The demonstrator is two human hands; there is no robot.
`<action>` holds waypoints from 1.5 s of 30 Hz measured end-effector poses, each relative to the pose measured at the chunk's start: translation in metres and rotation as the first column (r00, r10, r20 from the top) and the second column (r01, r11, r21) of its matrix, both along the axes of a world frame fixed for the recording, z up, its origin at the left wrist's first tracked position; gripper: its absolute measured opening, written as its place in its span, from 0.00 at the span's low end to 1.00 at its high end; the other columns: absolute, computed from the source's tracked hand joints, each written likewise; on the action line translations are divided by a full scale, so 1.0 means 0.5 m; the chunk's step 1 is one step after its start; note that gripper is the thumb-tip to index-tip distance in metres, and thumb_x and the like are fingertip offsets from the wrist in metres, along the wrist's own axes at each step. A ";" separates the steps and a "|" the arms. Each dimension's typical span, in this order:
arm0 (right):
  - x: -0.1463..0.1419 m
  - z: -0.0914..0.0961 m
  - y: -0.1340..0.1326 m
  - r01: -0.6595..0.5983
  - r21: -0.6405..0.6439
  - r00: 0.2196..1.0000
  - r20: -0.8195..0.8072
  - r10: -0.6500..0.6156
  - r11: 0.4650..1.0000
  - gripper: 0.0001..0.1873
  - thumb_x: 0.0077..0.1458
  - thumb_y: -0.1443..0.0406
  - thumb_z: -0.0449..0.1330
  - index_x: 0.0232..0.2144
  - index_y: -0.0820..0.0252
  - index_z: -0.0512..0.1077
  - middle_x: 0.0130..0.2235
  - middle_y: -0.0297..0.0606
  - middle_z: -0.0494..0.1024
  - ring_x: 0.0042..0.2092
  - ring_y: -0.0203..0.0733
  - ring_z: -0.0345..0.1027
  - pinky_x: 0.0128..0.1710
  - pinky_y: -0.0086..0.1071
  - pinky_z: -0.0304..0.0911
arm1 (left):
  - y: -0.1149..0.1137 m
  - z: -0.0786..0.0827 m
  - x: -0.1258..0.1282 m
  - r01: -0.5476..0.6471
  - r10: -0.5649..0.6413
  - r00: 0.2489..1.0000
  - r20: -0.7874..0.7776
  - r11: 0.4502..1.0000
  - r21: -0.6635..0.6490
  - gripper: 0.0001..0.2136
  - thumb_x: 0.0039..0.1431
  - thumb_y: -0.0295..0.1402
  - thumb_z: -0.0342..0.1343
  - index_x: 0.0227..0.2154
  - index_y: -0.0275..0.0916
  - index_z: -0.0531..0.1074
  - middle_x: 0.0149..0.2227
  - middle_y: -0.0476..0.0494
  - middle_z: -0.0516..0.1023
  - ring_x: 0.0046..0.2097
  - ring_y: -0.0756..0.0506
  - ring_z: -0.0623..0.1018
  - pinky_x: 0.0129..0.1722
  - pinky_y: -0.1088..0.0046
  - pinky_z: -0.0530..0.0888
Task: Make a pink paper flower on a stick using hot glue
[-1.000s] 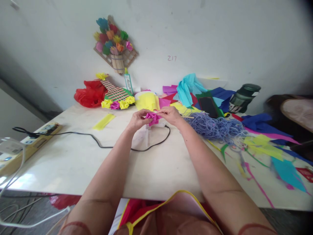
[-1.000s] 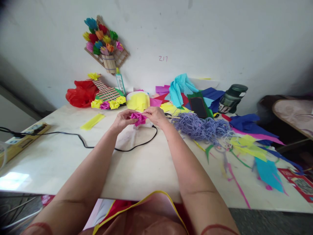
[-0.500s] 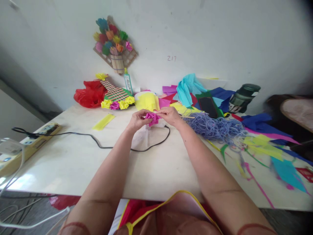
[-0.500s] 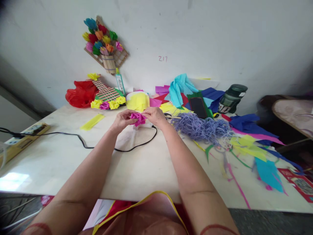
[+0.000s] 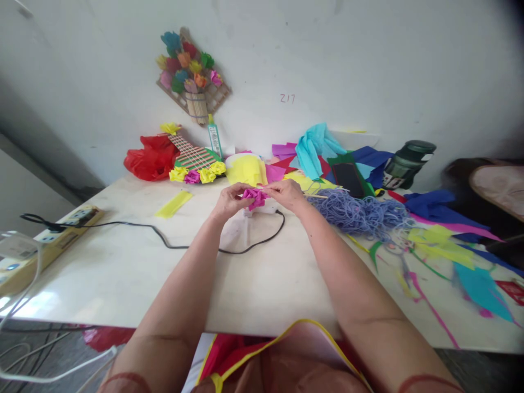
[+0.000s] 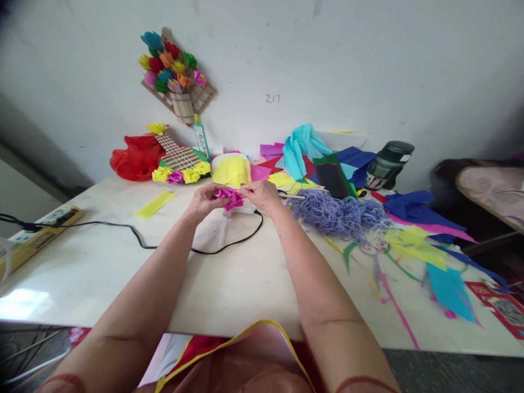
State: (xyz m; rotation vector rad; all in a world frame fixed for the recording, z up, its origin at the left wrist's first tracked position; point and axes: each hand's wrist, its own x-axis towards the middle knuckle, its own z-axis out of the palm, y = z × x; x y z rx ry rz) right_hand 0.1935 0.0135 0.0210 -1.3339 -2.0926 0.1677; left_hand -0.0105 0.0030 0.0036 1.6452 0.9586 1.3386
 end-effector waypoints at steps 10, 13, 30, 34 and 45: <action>0.010 0.017 -0.009 0.117 -0.053 0.978 0.182 -0.106 0.992 0.22 0.61 0.50 0.53 0.37 0.53 0.82 0.35 0.38 0.83 0.38 0.41 0.73 0.33 0.30 0.54 | 0.003 -0.003 -0.003 -0.017 0.017 1.000 0.022 1.000 -0.003 0.15 0.36 0.29 0.66 0.33 0.37 0.79 0.32 0.46 0.81 0.34 0.47 0.77 0.32 0.73 0.72; 0.024 0.007 -0.001 0.195 -0.087 0.955 0.244 -0.169 0.977 0.24 0.62 0.49 0.51 0.38 0.54 0.82 0.38 0.39 0.83 0.40 0.42 0.73 0.33 0.30 0.55 | 0.007 -0.006 -0.005 -0.022 0.022 1.000 0.014 1.000 0.000 0.16 0.37 0.30 0.66 0.34 0.36 0.79 0.32 0.45 0.81 0.33 0.47 0.77 0.31 0.73 0.72; 0.003 -0.006 -0.008 0.159 -0.211 0.932 0.355 -0.076 0.965 0.23 0.60 0.60 0.51 0.55 0.57 0.73 0.55 0.43 0.76 0.56 0.48 0.69 0.54 0.35 0.62 | 0.023 -0.012 -0.013 -0.240 0.239 0.970 0.053 0.971 0.014 0.16 0.35 0.34 0.67 0.32 0.38 0.79 0.30 0.45 0.81 0.36 0.44 0.79 0.28 0.75 0.70; -0.026 0.002 -0.017 0.074 -0.315 0.898 0.434 0.074 0.946 0.28 0.56 0.64 0.53 0.59 0.57 0.68 0.56 0.45 0.76 0.56 0.52 0.69 0.53 0.39 0.62 | 0.030 -0.016 -0.016 -0.284 0.282 0.954 0.097 0.959 0.006 0.15 0.35 0.33 0.66 0.32 0.38 0.78 0.29 0.46 0.81 0.34 0.45 0.78 0.28 0.74 0.71; -0.073 -0.049 -0.038 0.155 -0.179 0.853 0.520 -0.040 0.972 0.27 0.51 0.68 0.55 0.54 0.64 0.67 0.51 0.55 0.75 0.55 0.56 0.67 0.51 0.43 0.63 | 0.042 -0.040 -0.022 -0.327 0.327 0.927 0.186 0.945 -0.030 0.16 0.36 0.33 0.66 0.33 0.38 0.76 0.30 0.47 0.80 0.34 0.46 0.78 0.34 0.71 0.75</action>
